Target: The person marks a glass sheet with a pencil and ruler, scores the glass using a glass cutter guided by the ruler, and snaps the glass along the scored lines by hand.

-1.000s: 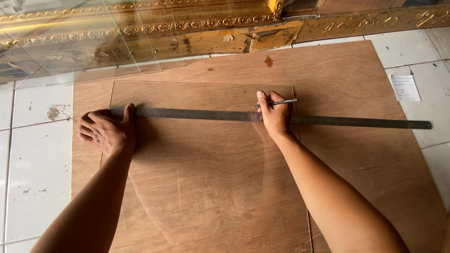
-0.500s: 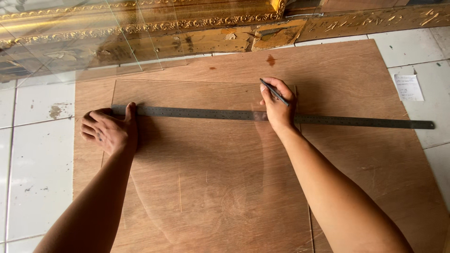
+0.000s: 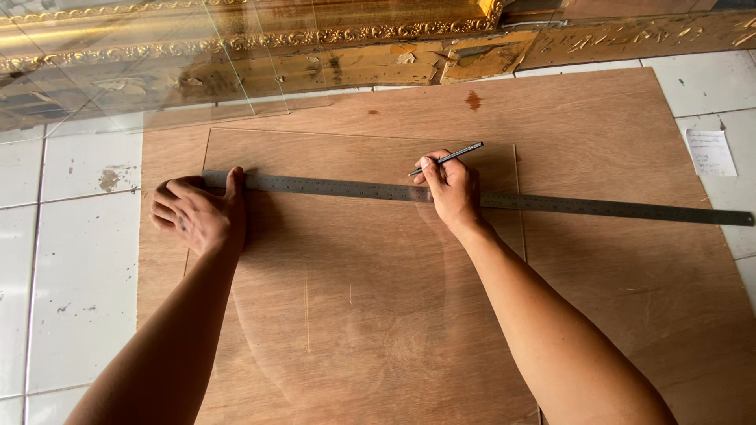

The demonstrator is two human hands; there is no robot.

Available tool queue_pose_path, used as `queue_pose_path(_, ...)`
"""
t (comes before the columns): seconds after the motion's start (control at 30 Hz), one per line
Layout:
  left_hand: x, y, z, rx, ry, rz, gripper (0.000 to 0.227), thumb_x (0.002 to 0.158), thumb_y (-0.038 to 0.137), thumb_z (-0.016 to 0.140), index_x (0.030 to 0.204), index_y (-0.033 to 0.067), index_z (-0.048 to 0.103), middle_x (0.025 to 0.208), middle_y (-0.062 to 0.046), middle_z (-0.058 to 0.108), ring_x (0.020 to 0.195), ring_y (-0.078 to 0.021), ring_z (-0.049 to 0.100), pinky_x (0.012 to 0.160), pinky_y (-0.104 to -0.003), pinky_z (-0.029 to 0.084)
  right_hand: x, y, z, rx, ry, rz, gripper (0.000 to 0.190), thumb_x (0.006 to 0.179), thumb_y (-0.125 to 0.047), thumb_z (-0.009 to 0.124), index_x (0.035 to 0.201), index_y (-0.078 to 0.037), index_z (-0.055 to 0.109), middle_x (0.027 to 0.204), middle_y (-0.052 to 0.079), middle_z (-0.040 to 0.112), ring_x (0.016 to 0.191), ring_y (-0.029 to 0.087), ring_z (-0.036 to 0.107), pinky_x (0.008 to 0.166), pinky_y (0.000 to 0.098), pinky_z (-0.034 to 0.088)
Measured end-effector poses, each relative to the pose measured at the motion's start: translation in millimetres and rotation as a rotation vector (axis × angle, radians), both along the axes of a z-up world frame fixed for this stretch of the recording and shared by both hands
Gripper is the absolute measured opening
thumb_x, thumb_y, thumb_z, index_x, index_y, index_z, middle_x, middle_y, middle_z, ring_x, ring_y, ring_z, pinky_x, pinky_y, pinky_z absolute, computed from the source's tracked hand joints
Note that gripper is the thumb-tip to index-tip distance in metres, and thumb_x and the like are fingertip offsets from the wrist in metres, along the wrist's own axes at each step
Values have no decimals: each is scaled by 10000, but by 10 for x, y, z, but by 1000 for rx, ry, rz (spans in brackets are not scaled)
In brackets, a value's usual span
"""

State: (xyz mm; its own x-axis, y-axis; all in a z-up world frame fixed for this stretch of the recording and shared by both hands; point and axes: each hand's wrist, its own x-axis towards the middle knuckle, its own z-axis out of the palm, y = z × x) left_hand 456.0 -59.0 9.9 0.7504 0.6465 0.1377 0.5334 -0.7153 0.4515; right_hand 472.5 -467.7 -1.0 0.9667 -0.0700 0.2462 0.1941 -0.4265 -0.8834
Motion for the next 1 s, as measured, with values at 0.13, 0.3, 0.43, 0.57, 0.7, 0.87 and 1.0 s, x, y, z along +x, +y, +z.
queue_pose_path(0.13, -11, 8, -9, 5, 2, 3, 814, 947, 819, 839, 1265, 160, 481, 1340, -102, 419, 1398, -419, 391, 1204, -596, 264, -21, 9, -48, -115, 20, 35, 205, 1170, -305, 648, 1074, -201, 797, 794, 20, 832, 590, 173, 695, 597, 278, 514)
queue_pose_path(0.3, 14, 22, -32, 0, 6, 5, 831, 936, 834, 830, 1258, 156, 472, 1338, -109, 416, 1400, -422, 387, 1221, -589, 231, -40, 27, -6, -128, 31, 31, 221, 1175, -321, 640, 1058, -209, 790, 784, 7, 827, 602, 163, 684, 627, 279, 525)
queue_pose_path(0.43, -19, -11, -6, 11, 5, 4, 818, 927, 821, 837, 1255, 161, 481, 1345, -113, 428, 1397, -407, 385, 1222, -571, 221, -66, 40, 30, -153, 40, 60, 218, 1167, -299, 635, 1083, -201, 811, 816, 27, 844, 671, 218, 721, 679, 313, 525)
queue_pose_path(0.57, 7, 42, -65, 26, 2, 3, 803, 933, 817, 830, 1254, 166, 487, 1354, -104, 430, 1400, -396, 382, 1219, -567, 211, -70, 61, 63, -167, 46, 57, 228, 1170, -315, 622, 1082, -208, 803, 817, 15, 843, 663, 203, 698, 679, 300, 510)
queue_pose_path(0.7, 0, 34, -65, 35, -17, -3, 792, 938, 798, 838, 1247, 161, 485, 1347, -119, 438, 1396, -399, 377, 1215, -570, 214, -56, 43, 46, -168, 64, 60, 233, 1174, -329, 622, 1092, -213, 806, 832, 12, 848, 666, 198, 696, 682, 306, 513)
queue_pose_path(0.87, -2, 32, -51, 41, -22, 0, 779, 943, 784, 845, 1249, 164, 486, 1341, -114, 437, 1385, -392, 382, 1205, -564, 235, -73, 84, 47, -61, 18, 106, 144, 1127, -219, 672, 1139, -167, 806, 895, 38, 868, 732, 155, 758, 667, 253, 518)
queue_pose_path(1.0, -3, 31, -57, 32, -24, -2, 792, 936, 796, 846, 1251, 164, 488, 1328, -114, 441, 1382, -397, 387, 1209, -565, 243, -118, 117, 115, -56, 17, 134, 155, 1069, -133, 693, 1153, -148, 822, 895, 35, 857, 669, 79, 645, 629, 220, 470)
